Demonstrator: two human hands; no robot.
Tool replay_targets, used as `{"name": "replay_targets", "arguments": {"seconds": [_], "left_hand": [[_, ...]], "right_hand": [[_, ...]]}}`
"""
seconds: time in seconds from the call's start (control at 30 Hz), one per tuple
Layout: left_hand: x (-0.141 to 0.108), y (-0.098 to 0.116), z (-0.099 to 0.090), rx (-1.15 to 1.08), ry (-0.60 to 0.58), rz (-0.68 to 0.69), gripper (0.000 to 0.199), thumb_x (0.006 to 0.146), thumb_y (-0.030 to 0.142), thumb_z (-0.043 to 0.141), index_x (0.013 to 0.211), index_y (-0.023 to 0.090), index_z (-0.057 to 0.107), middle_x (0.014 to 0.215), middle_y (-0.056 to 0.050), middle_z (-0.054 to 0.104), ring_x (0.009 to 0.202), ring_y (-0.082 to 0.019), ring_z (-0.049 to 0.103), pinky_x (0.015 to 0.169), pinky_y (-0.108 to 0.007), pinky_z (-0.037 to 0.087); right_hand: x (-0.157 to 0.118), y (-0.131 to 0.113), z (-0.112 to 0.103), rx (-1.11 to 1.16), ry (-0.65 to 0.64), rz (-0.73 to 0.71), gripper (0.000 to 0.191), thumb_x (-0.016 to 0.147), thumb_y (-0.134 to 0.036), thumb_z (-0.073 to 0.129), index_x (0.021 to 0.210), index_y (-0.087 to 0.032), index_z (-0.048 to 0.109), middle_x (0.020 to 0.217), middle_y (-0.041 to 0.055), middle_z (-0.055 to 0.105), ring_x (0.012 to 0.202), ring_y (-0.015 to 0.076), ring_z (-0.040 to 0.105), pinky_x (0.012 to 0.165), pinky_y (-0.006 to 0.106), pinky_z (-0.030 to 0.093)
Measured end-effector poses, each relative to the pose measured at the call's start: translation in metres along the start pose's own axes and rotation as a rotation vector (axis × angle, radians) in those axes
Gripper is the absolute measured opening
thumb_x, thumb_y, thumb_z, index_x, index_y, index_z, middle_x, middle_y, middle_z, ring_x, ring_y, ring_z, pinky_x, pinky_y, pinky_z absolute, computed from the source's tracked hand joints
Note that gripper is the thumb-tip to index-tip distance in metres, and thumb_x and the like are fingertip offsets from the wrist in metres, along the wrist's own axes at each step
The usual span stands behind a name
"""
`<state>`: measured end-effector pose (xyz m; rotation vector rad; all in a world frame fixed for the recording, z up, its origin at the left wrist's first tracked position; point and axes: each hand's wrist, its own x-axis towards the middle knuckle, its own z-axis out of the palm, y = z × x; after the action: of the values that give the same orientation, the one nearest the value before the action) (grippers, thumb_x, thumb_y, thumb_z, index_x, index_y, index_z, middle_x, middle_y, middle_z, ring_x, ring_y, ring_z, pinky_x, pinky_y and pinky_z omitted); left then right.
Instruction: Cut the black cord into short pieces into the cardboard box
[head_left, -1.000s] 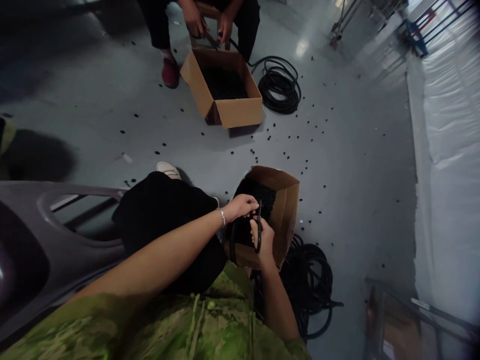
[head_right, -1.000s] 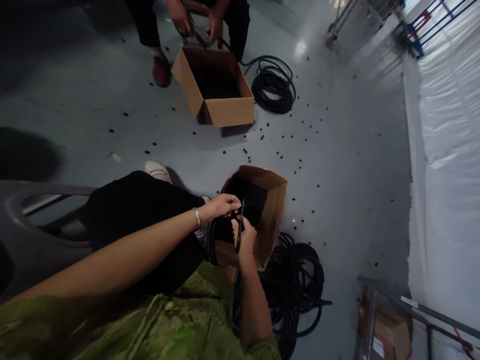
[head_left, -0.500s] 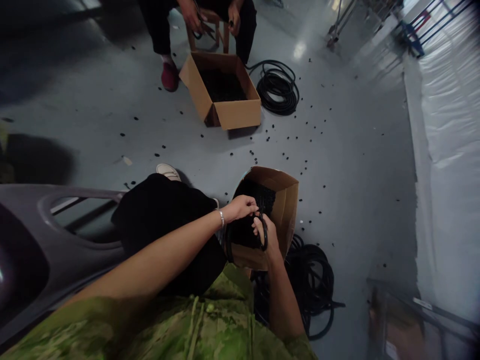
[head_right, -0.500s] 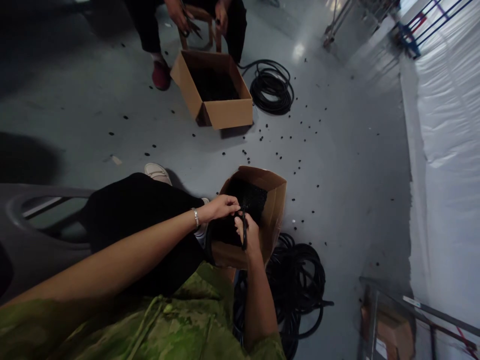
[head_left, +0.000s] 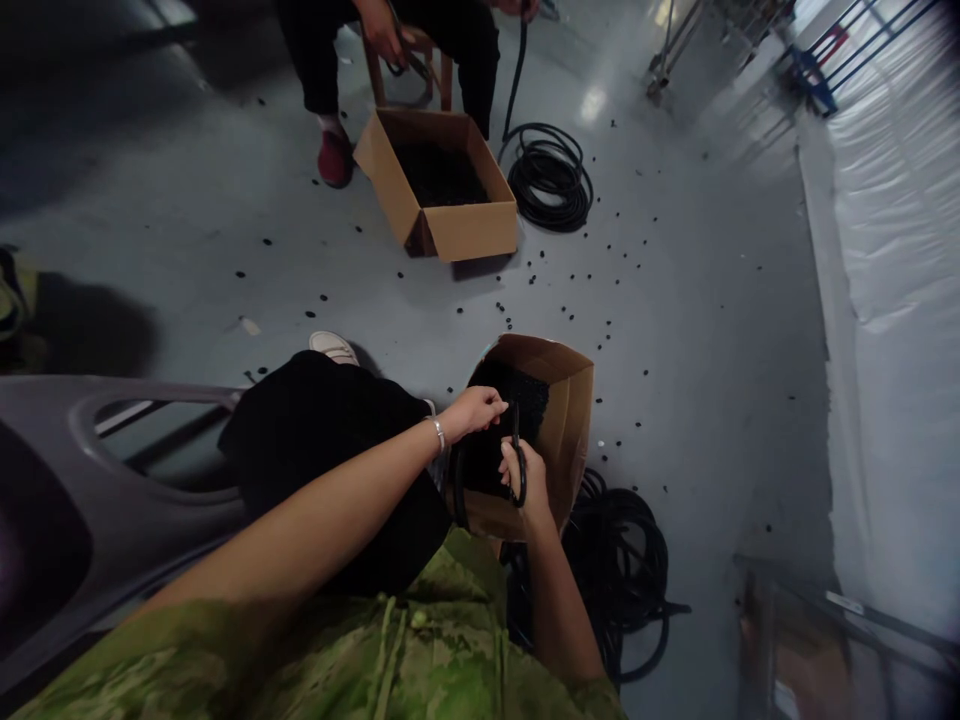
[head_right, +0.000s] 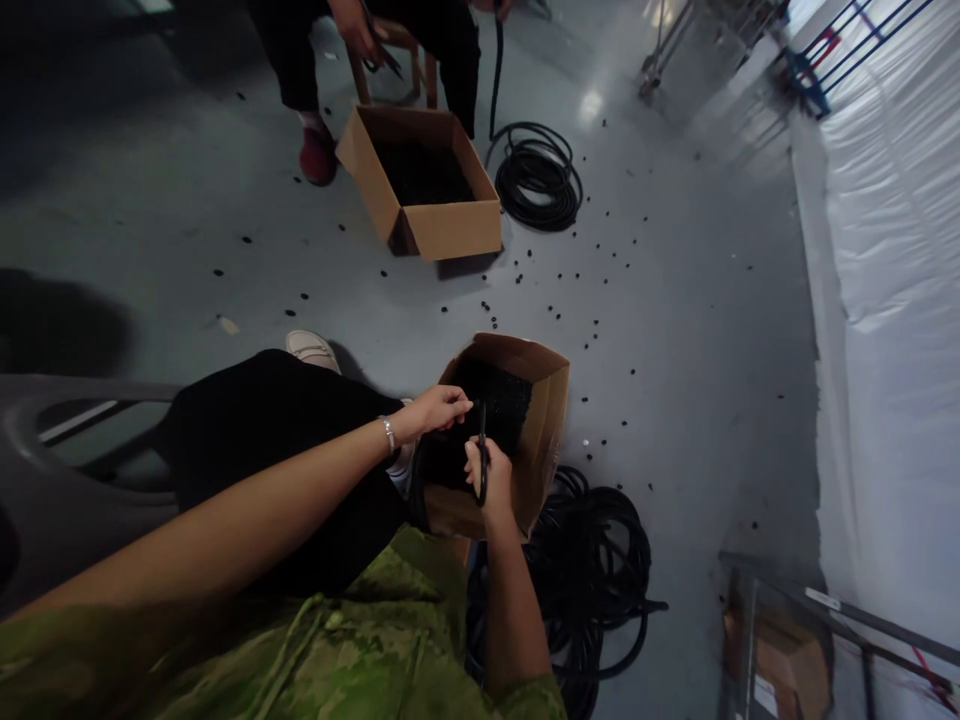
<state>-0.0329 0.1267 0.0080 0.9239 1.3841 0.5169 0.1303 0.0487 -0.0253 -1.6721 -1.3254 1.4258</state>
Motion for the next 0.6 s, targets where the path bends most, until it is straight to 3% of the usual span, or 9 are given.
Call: {"name": "replay_targets", "arguments": {"seconds": [0.17,0.3,0.43,0.53,0.6], "left_hand": [[0.002,-0.003,0.003,-0.015,0.024,-0.055,0.029,0.088,0.033,0.062,0.068,0.017,0.049,0.052,0.006,0.05,0.038,-0.005,0.039,0.04,-0.018,0.027],[0.002,-0.006,0.004,-0.138,0.001,-0.111,0.03,0.084,0.036,0.068,0.071,0.019,0.047,0.046,0.01,0.041,0.035,-0.005,0.034,0.039,-0.019,0.026],[0.003,-0.007,0.004,-0.221,-0.068,-0.141,0.032,0.08,0.038,0.069,0.067,0.019,0.046,0.042,0.011,0.037,0.033,-0.005,0.03,0.037,-0.021,0.023],[0.003,-0.004,0.002,-0.287,-0.1,-0.133,0.034,0.08,0.039,0.068,0.063,0.018,0.048,0.042,0.009,0.039,0.033,-0.005,0.03,0.038,-0.022,0.023],[0.003,0.0,0.0,-0.341,-0.057,-0.118,0.031,0.078,0.037,0.068,0.063,0.017,0.05,0.046,0.008,0.045,0.035,-0.005,0.031,0.038,-0.022,0.023]], "right_hand": [[-0.009,0.017,0.008,0.226,-0.013,0.156,0.055,0.08,-0.062,0.065,0.104,-0.013,0.067,0.063,-0.0006,0.061,0.047,0.0105,0.051,0.042,0.02,0.037],[-0.006,0.021,0.016,0.301,0.062,0.18,0.058,0.077,-0.065,0.067,0.106,-0.014,0.067,0.06,-0.0014,0.058,0.045,0.0107,0.048,0.038,0.02,0.032],[0.006,0.0,0.018,0.307,0.081,0.072,0.055,0.078,-0.067,0.066,0.098,-0.015,0.067,0.056,-0.005,0.052,0.042,0.0084,0.043,0.039,0.019,0.03],[0.014,-0.022,0.016,0.349,-0.025,-0.03,0.048,0.082,-0.063,0.065,0.09,-0.016,0.065,0.057,-0.005,0.052,0.044,0.007,0.041,0.041,0.018,0.031],[0.017,-0.031,0.015,0.396,-0.084,-0.031,0.044,0.083,-0.06,0.066,0.084,-0.016,0.063,0.056,-0.0054,0.05,0.043,0.0066,0.039,0.041,0.018,0.03]]}}
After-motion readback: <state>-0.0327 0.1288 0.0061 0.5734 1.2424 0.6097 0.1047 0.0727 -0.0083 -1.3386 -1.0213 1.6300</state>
